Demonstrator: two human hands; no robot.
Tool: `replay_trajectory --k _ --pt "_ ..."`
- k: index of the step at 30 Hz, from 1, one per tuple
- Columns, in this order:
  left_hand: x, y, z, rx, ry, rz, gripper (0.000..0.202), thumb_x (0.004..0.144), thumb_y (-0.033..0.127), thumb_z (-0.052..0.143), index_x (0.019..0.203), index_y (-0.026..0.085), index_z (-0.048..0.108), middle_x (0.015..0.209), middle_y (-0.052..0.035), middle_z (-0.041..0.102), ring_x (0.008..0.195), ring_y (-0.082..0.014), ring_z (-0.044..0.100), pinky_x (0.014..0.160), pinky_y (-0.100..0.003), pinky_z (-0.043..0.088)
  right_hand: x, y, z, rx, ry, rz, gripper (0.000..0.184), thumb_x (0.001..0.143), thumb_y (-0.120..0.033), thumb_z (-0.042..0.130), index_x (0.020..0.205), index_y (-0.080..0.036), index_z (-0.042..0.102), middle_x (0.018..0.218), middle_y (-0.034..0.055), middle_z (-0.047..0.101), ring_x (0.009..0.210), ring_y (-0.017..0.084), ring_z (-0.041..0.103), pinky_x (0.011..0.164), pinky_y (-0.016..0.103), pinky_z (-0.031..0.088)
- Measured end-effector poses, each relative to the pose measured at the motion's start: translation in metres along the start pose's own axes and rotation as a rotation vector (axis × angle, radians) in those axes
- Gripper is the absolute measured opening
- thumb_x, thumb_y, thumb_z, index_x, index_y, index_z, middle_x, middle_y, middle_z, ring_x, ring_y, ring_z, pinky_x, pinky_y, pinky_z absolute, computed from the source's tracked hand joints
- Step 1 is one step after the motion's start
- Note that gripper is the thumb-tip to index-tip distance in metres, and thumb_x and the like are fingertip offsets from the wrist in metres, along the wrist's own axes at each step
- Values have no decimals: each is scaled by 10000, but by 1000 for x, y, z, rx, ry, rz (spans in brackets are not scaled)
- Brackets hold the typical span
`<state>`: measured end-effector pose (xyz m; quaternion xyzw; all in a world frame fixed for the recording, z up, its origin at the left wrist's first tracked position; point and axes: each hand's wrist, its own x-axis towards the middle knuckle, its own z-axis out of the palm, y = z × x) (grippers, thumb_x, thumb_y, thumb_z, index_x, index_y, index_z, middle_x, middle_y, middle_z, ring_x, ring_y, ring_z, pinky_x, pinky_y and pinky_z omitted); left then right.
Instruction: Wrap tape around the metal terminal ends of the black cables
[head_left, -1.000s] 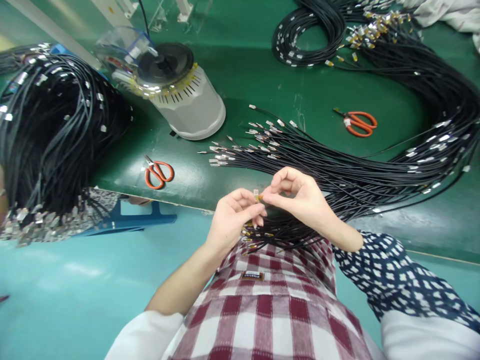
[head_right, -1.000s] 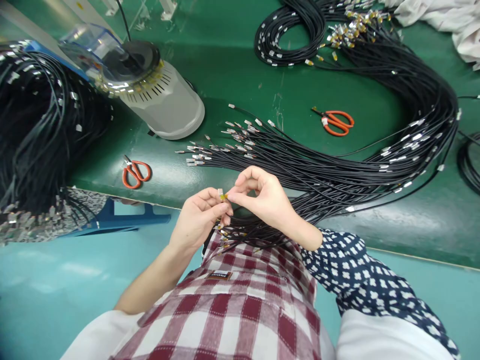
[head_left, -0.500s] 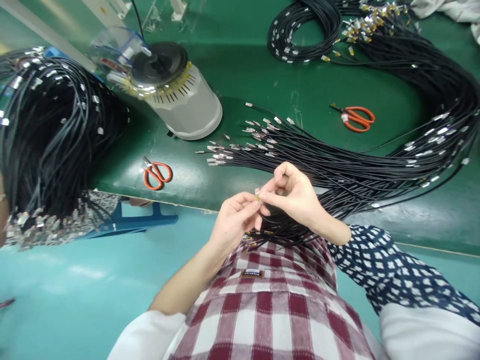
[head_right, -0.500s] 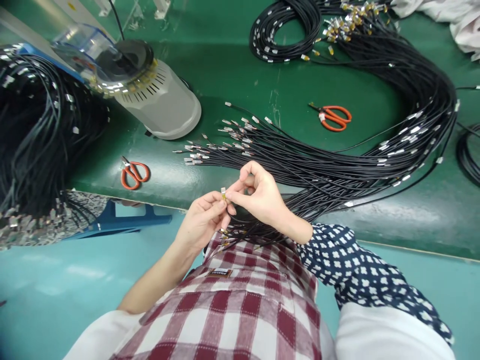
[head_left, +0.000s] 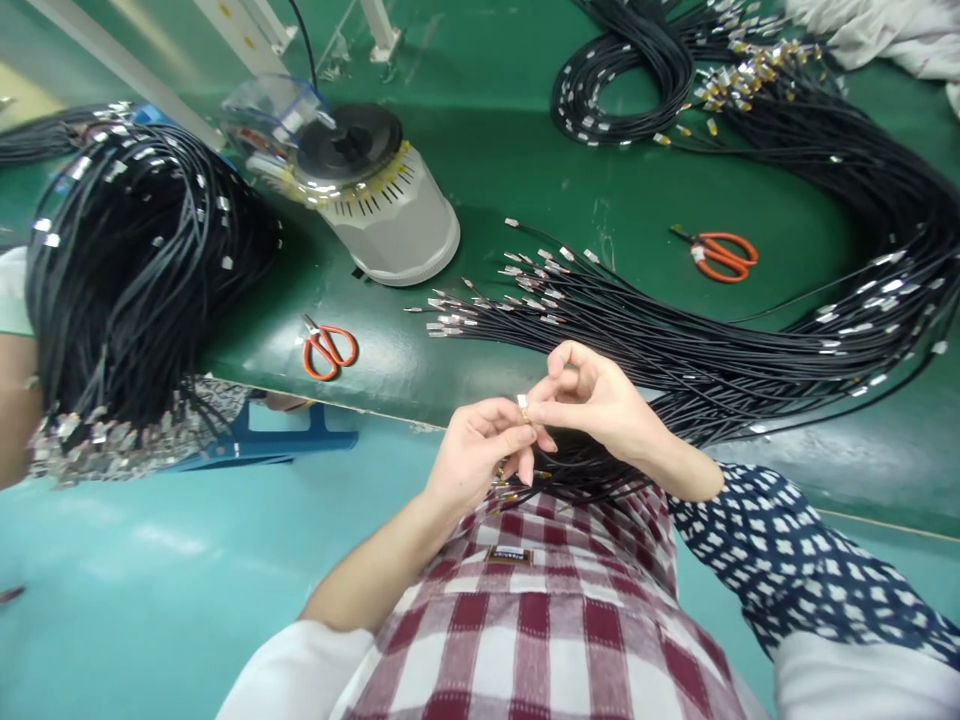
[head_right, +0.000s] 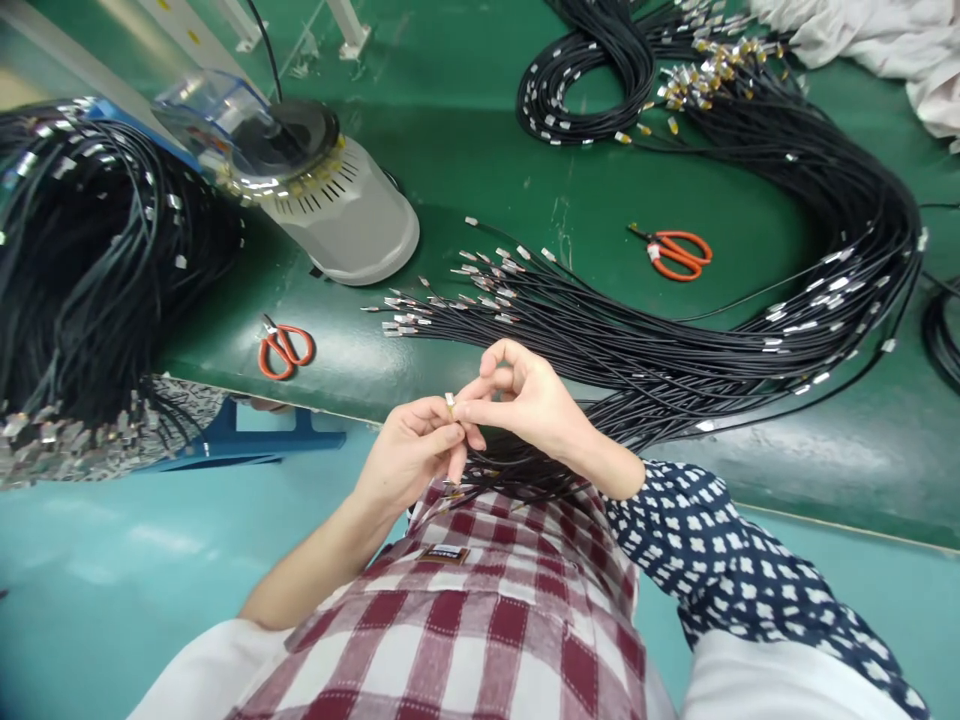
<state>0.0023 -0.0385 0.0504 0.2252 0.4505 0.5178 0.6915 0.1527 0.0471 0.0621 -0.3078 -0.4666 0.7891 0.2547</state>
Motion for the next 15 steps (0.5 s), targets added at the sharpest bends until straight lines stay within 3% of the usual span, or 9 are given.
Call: replay_trajectory --k 5,15 --pt "3 0 -6 5 -108 -33 226 743 317 798 757 125 680 730 -91 763 375 -114 612 336 -161 328 7 -7 -4 -56 -130 -2 476 696 -296 842 891 -222 414 789 -15 733 547 101 626 545 234 479" --pt "5 -9 -17 66 -190 -31 254 746 339 799 749 109 692 756 -124 760 467 -158 672 409 -193 405 14 -6 -10 -204 -320 -129 363 808 -352 752 898 -222 426 815 28 734 700 146 667 696 311 532"
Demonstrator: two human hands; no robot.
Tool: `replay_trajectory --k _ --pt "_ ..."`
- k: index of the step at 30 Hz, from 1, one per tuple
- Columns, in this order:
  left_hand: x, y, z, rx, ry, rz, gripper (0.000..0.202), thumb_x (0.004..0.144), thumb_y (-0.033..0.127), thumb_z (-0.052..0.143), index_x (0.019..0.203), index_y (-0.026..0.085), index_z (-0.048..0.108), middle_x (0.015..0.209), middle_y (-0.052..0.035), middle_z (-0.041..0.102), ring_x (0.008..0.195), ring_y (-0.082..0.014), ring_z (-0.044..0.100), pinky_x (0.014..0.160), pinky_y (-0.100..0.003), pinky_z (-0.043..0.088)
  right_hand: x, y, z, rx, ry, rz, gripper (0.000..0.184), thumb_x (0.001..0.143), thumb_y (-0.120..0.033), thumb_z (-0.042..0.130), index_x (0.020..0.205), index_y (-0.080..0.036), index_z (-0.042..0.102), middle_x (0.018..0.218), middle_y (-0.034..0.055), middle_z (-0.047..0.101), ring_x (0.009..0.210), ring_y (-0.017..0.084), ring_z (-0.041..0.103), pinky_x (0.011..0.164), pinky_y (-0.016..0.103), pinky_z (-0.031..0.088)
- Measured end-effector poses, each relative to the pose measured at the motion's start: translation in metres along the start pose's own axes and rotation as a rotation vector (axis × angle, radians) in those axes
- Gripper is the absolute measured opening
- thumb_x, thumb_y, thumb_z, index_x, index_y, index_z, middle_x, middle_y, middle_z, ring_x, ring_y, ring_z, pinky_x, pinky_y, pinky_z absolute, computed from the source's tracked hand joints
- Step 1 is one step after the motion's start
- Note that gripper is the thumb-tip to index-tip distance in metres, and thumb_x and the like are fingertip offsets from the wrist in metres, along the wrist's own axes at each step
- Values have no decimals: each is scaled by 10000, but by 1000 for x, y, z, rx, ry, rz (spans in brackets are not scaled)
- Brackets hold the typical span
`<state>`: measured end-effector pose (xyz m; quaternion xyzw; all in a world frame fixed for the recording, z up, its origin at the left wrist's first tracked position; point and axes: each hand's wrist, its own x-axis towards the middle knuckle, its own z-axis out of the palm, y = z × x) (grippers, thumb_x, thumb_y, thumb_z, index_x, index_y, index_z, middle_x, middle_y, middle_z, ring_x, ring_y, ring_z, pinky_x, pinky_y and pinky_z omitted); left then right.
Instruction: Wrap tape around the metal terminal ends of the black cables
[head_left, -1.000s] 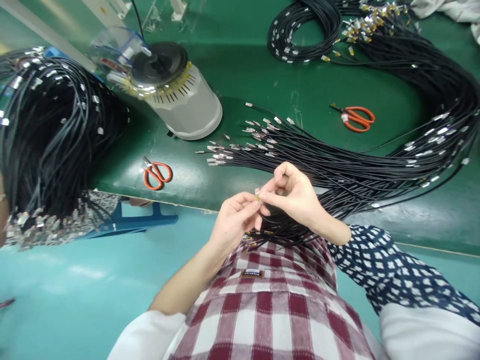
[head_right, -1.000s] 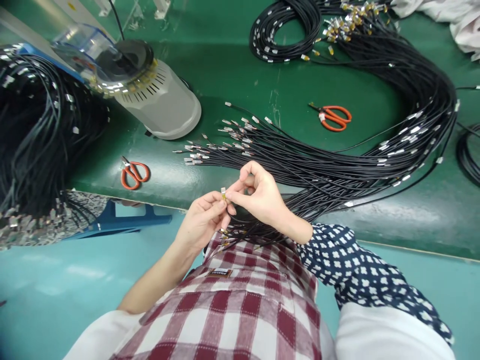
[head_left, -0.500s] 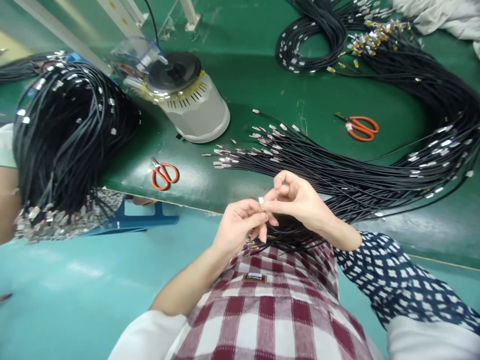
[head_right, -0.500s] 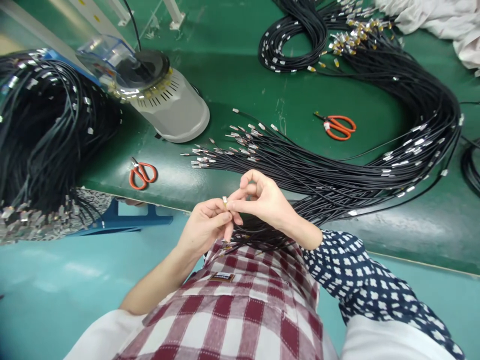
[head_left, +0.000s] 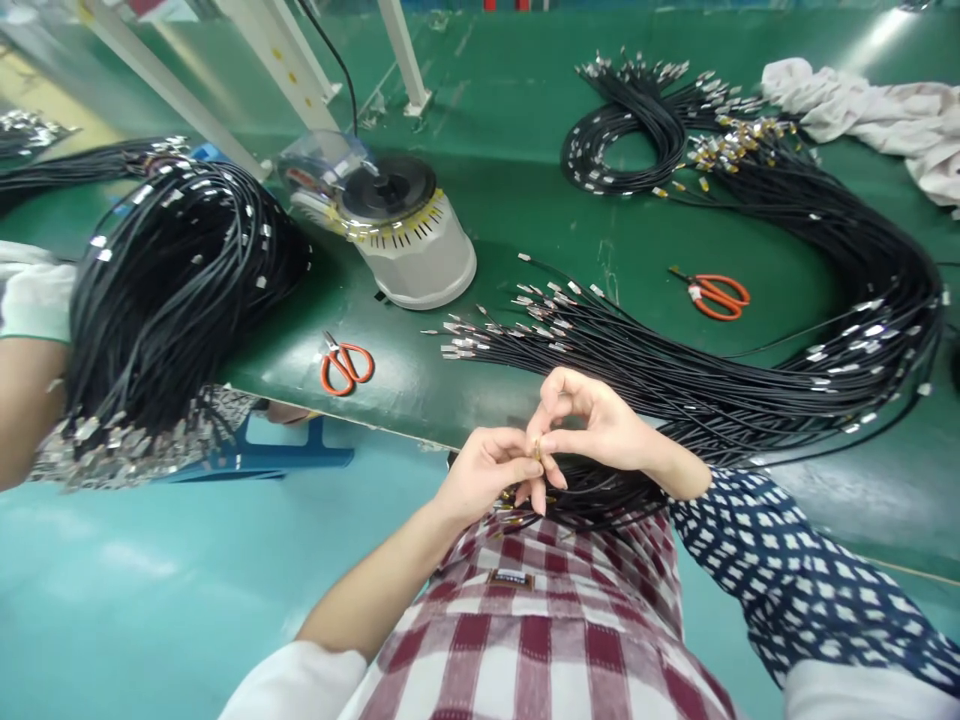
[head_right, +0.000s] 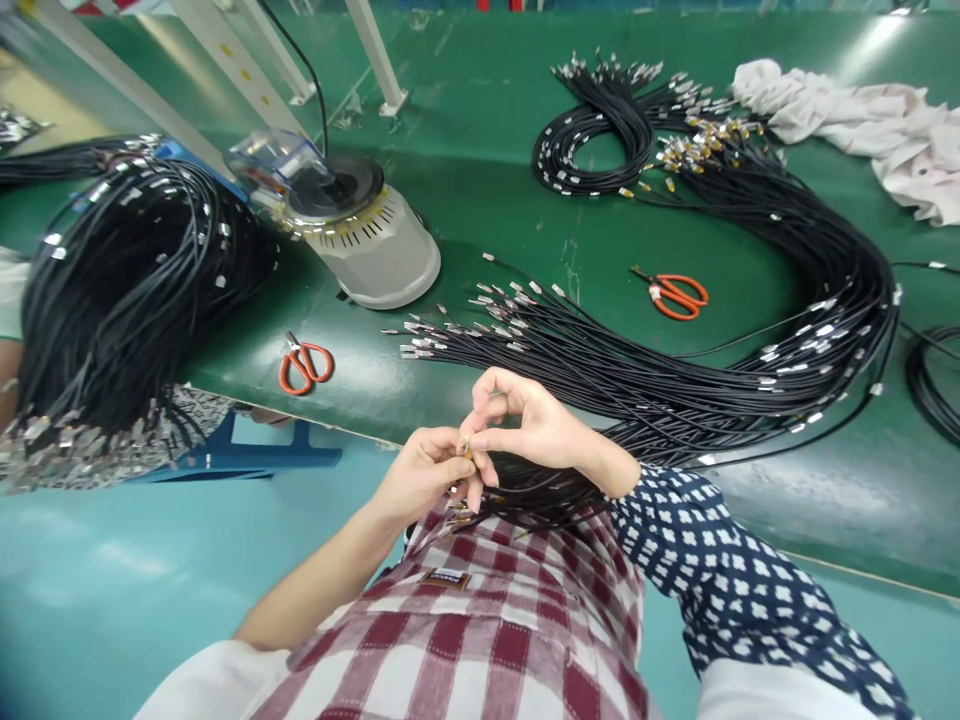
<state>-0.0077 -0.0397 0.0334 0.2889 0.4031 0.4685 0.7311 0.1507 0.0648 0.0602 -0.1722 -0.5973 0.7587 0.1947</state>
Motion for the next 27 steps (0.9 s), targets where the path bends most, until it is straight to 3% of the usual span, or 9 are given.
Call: replay_trajectory --k 3,5,9,11,13,15,19,22,27 --pt "-1 0 1 1 55 45 253 755 340 790 748 123 659 763 -108 756 493 -157 673 432 -202 415 3 0 -6 -70 -4 -24 288 847 -356 706 914 -211 466 844 32 719 742 148 668 720 315 541" --pt "-4 1 1 14 88 83 240 773 335 773 759 133 646 782 -101 752 519 -151 668 448 -206 414 6 -1 -14 -249 96 -42 194 877 -327 664 929 -198 529 881 40 713 778 158 670 725 311 530" --pt "-16 4 -5 149 139 224 186 817 335 726 780 156 693 906 -114 740 714 -179 677 624 -272 493 16 0 -30 -1003 451 -32 79 907 -227 598 932 -192 664 922 69 725 860 220 652 740 351 478" --pt "-23 4 -12 295 249 341 191 831 344 705 744 174 712 861 -109 732 879 -226 656 809 -340 502 21 3 -33 -1338 492 -12 111 897 -259 623 919 -179 696 940 104 723 915 272 634 755 386 458" --pt "-28 3 -17 475 406 419 202 843 323 691 694 188 709 764 -94 709 949 -246 620 897 -367 467 23 7 -33 -1505 460 9 142 875 -310 666 882 -174 707 941 117 718 916 288 627 724 382 444" --pt "-30 4 -21 616 505 434 205 856 284 677 675 190 700 727 -78 684 914 -236 613 875 -352 463 23 10 -33 -1517 452 21 132 864 -321 685 855 -191 708 917 91 720 860 254 638 670 349 429" --pt "-23 11 -20 683 512 437 204 877 265 650 697 176 688 760 -61 676 813 -193 618 803 -314 468 18 11 -33 -1446 513 -67 173 931 -315 595 887 -202 717 929 67 740 823 213 660 668 318 433" --pt "-12 18 -17 627 533 410 176 870 282 655 746 162 690 774 -56 700 758 -170 628 751 -286 479 13 10 -33 -1313 572 -159 147 919 -285 601 879 -191 707 882 59 731 727 176 633 662 301 441" --pt "10 30 -14 389 545 411 193 814 301 721 921 141 704 838 -70 729 659 -121 611 607 -231 468 5 5 -34 -920 527 -111 109 855 -276 672 806 -181 653 744 14 621 552 108 499 548 259 409"
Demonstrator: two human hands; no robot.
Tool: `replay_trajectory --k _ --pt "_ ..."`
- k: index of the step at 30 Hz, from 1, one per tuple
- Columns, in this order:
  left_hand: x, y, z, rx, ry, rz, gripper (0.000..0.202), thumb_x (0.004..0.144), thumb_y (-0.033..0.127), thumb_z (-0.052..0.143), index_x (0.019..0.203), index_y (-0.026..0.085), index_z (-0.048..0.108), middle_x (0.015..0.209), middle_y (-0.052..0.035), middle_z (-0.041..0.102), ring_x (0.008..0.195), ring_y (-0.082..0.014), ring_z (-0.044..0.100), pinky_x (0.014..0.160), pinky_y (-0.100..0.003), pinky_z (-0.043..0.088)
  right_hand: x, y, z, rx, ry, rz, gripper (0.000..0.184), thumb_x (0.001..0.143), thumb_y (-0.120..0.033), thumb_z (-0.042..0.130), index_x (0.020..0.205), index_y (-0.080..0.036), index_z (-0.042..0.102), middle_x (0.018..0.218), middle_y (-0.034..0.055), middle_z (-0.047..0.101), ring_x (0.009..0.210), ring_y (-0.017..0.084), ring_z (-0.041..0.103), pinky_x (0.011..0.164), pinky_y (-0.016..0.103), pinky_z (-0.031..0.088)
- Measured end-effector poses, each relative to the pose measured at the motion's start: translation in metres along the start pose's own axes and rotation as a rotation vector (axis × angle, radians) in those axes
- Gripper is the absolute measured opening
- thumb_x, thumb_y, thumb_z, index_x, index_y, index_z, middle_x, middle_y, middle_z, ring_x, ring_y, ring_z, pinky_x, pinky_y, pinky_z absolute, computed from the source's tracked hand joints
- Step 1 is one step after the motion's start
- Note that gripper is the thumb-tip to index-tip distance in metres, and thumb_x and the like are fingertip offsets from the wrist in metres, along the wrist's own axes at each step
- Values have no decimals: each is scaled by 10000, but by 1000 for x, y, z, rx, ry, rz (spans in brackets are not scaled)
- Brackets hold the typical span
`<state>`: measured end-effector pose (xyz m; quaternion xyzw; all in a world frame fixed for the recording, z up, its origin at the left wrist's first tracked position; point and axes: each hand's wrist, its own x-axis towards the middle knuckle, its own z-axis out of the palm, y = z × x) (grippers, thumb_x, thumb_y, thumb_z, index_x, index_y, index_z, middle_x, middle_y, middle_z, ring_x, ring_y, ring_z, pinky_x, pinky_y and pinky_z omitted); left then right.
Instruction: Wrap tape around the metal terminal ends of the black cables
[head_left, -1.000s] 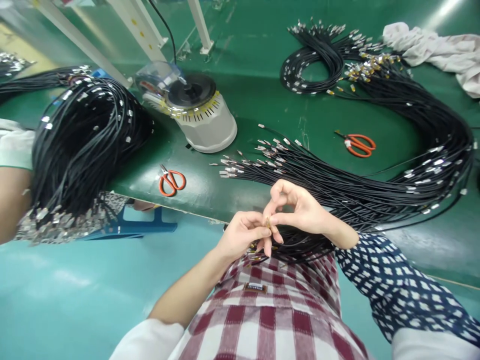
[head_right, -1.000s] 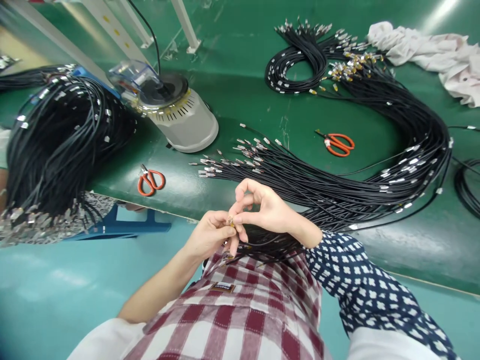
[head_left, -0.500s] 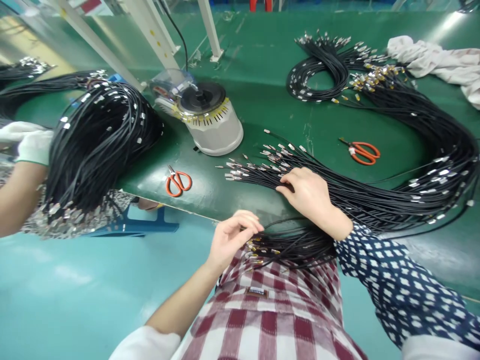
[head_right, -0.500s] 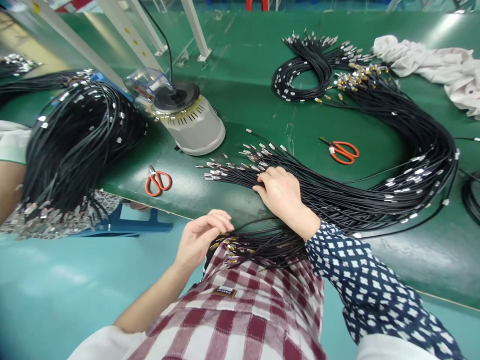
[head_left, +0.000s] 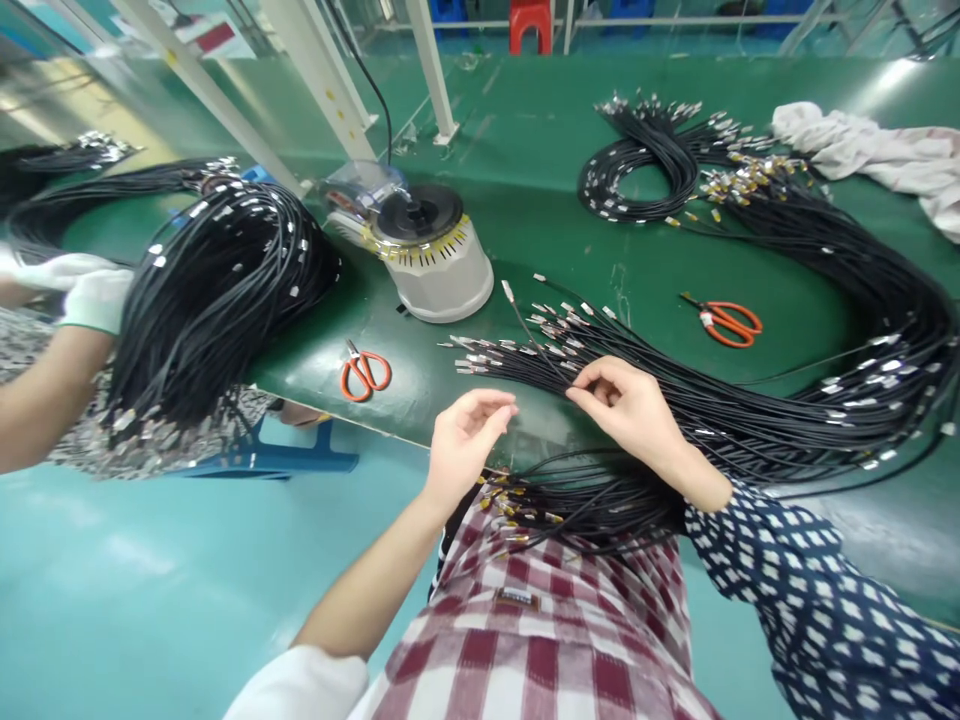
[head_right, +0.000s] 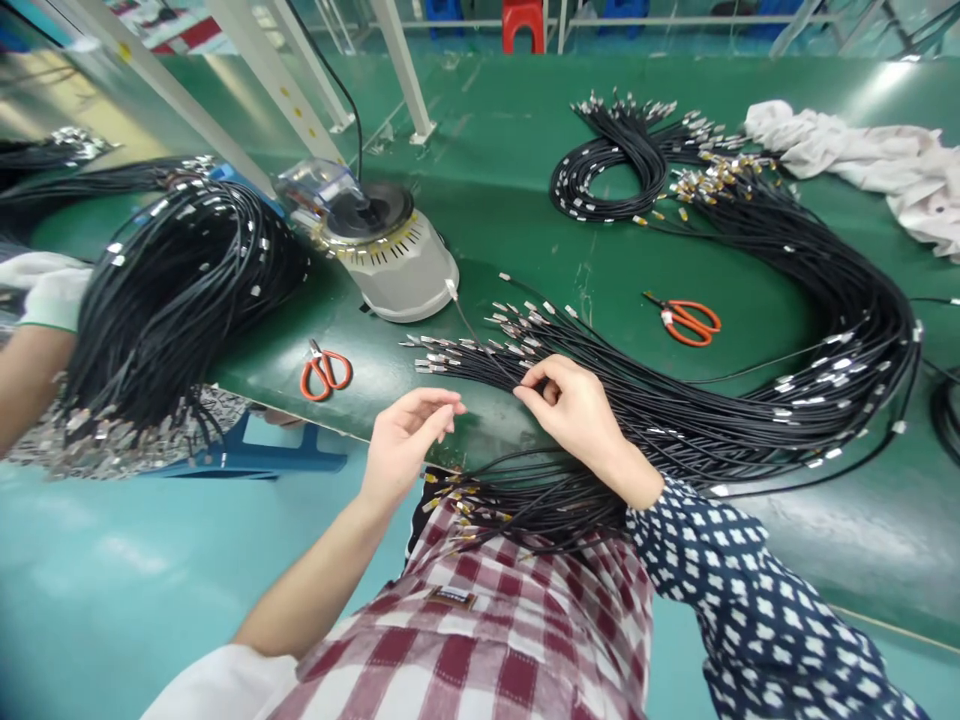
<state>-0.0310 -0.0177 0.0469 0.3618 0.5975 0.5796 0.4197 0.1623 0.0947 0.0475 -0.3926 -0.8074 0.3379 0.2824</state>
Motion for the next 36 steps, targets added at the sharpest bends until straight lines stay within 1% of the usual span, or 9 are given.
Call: replay_trajectory --k 5,10,16,21,25,27,30,32,36 --pt "19 12 7 -327 -17 -14 360 810 321 735 1109 156 620 1008 -119 741 603 -102 622 535 -220 445 -18 -3 -7 84 -222 -5 128 892 -294 636 830 -182 647 721 5 602 565 101 491 531 242 394" --pt "14 23 9 -419 -87 -106 231 785 311 759 889 135 652 711 -44 721 496 -106 612 463 -201 419 -25 -11 -14 99 -424 -34 165 890 -322 639 809 -184 678 753 12 650 586 98 525 566 240 413" --pt "-5 26 7 -365 -221 -248 255 767 343 768 860 112 711 646 -37 686 470 -84 555 463 -198 395 6 -38 -5 368 -228 114 210 865 -368 651 888 -170 715 788 35 693 590 112 535 539 247 408" --pt "-8 18 3 -374 -248 -255 240 804 342 740 845 114 677 658 -43 694 438 -65 531 431 -175 356 23 -56 15 586 -349 140 231 850 -398 661 840 -168 670 694 23 692 587 131 606 585 259 465" --pt "-9 5 -1 -394 -193 -243 230 859 353 688 872 129 637 635 -34 691 424 -81 560 405 -166 387 49 -58 25 401 -436 45 218 824 -366 676 751 -163 705 673 21 689 569 118 564 540 237 423" --pt "-8 -3 -3 -406 -180 -265 254 850 367 696 890 123 636 628 -38 692 412 -94 574 385 -168 398 77 -57 29 343 -343 26 237 820 -385 673 774 -163 738 704 26 705 559 112 540 536 239 411" --pt "-5 -13 -6 -440 -176 -312 307 820 399 721 877 110 636 633 -52 698 403 -106 587 367 -173 412 133 -56 34 333 20 47 239 817 -379 664 852 -159 748 795 38 727 573 106 538 568 242 422" --pt "-3 -18 -7 -462 -164 -335 331 801 414 737 866 108 632 637 -57 700 400 -107 590 360 -171 413 170 -58 37 359 158 90 241 812 -371 663 872 -153 745 831 47 727 587 104 543 573 236 424" --pt "-2 -23 -8 -490 -158 -370 365 775 436 758 856 106 625 633 -63 700 400 -108 592 355 -166 405 219 -64 42 366 105 237 370 809 -490 650 764 -131 729 815 78 715 580 99 525 518 224 389"
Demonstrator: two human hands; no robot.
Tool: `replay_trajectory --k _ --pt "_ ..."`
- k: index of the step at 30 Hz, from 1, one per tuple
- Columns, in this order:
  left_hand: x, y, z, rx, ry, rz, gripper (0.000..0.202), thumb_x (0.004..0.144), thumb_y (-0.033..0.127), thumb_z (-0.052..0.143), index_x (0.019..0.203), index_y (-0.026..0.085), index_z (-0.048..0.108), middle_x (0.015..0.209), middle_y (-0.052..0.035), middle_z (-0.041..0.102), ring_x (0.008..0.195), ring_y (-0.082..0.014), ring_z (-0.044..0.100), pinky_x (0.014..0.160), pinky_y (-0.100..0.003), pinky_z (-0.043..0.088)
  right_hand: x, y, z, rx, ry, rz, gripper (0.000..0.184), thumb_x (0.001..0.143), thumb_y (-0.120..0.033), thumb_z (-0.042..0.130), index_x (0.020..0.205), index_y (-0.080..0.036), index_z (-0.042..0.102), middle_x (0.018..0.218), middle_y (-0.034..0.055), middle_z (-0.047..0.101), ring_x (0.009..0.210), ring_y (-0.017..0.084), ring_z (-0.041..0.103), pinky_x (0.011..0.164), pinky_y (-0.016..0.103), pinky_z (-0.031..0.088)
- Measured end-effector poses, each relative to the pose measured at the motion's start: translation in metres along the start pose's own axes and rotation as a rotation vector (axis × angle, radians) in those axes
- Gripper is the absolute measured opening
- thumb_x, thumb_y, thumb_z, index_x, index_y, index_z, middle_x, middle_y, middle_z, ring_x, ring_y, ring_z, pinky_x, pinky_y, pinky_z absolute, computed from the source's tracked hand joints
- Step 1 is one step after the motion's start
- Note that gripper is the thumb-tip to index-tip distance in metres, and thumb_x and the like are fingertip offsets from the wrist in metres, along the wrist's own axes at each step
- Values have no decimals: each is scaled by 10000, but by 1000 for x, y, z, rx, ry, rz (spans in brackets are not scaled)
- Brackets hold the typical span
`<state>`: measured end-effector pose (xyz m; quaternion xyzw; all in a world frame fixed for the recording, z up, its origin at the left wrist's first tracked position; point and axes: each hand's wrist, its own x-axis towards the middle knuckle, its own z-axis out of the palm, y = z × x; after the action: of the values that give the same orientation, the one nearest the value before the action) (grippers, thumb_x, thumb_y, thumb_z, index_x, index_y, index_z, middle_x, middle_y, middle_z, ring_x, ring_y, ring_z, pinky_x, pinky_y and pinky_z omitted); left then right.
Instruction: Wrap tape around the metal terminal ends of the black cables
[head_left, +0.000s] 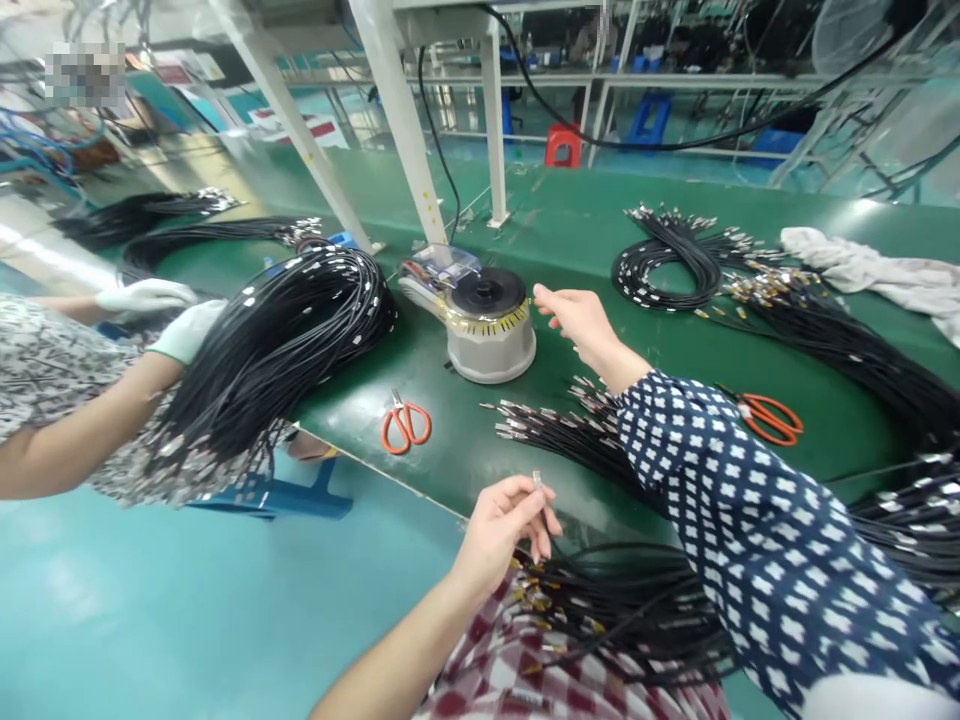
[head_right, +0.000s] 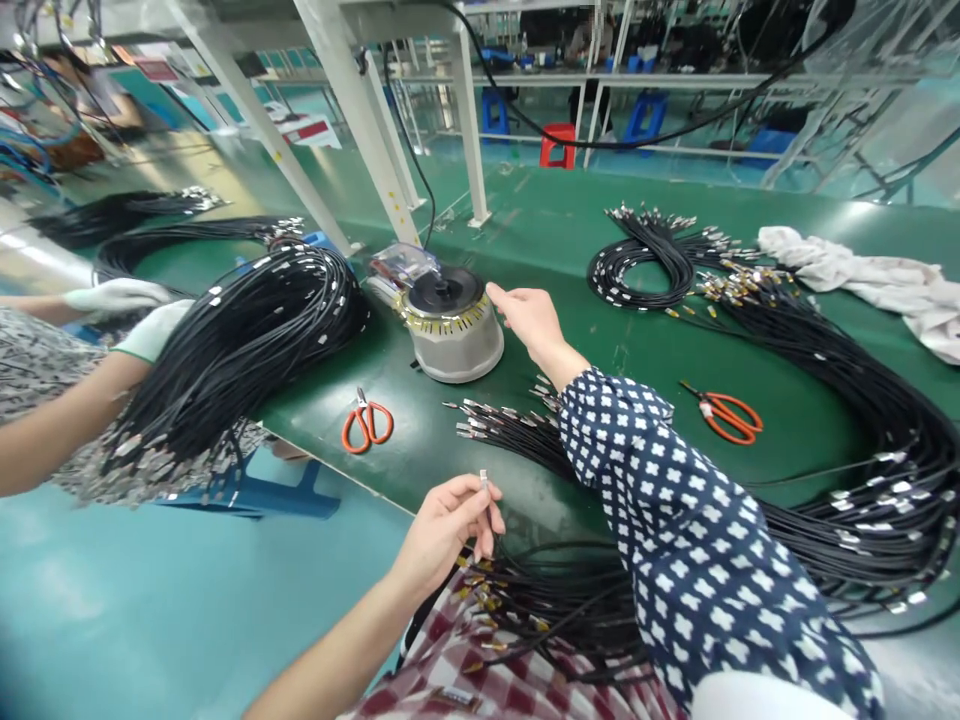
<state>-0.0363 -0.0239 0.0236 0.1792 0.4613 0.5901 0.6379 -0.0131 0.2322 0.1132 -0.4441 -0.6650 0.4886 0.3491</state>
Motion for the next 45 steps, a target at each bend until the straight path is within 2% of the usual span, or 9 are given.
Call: replay_trajectory --k 6,13,19,23,26,28,32,36,45 --pt "0 2 2 -12 -3 -15 380 752 445 777 834 107 624 626 -65 698 399 -109 588 360 -168 398 10 -5 13 -67 -10 11 163 737 -280 682 689 -125 703 734 68 694 623 131 555 586 257 430" --pt "-1 3 1 -7 -5 -19 387 745 456 781 829 109 632 634 -67 699 399 -108 584 366 -177 399 -11 -7 8 -344 282 -404 194 853 -324 566 813 -195 705 935 57 697 831 198 609 806 336 464" --pt "-1 4 1 -1 -9 -20 375 761 455 768 836 115 630 638 -61 699 399 -106 583 368 -176 397 3 3 16 -60 61 -132 250 800 -364 636 876 -133 697 852 71 715 777 176 640 749 309 502" --pt "-1 5 2 8 -1 -11 362 768 442 765 838 111 638 636 -61 698 404 -107 585 369 -176 398 -3 -7 21 -85 105 -167 201 727 -200 663 914 -132 695 822 55 709 773 179 650 779 328 507" --pt "-4 5 3 26 36 21 352 763 428 773 841 101 671 697 -67 708 418 -97 588 382 -180 409 -26 -16 12 -154 142 -349 177 774 -173 621 935 -153 692 832 43 704 798 179 643 824 339 493" --pt "-6 5 4 50 61 41 333 760 401 779 843 90 697 710 -60 701 420 -85 583 386 -177 408 -53 -14 -2 -85 71 -380 171 801 -213 631 954 -163 686 868 42 702 807 171 639 807 319 493" --pt "-12 8 7 68 39 52 316 791 340 755 985 102 683 679 -38 696 422 -92 595 384 -167 404 -125 14 -37 132 -231 -53 215 771 -363 723 860 -171 688 860 47 704 778 165 629 752 300 501" --pt "-18 13 13 92 9 46 402 803 312 746 1135 161 577 690 -19 721 421 -111 616 395 -169 431 -185 44 -56 181 -417 222 245 752 -404 751 751 -167 690 755 28 681 702 145 590 695 284 474" --pt "-27 17 20 190 -48 35 350 839 283 721 1145 155 609 693 -19 720 429 -111 627 423 -185 485 -209 52 -56 194 -459 185 216 774 -372 732 703 -174 684 753 34 658 718 153 573 700 292 460"
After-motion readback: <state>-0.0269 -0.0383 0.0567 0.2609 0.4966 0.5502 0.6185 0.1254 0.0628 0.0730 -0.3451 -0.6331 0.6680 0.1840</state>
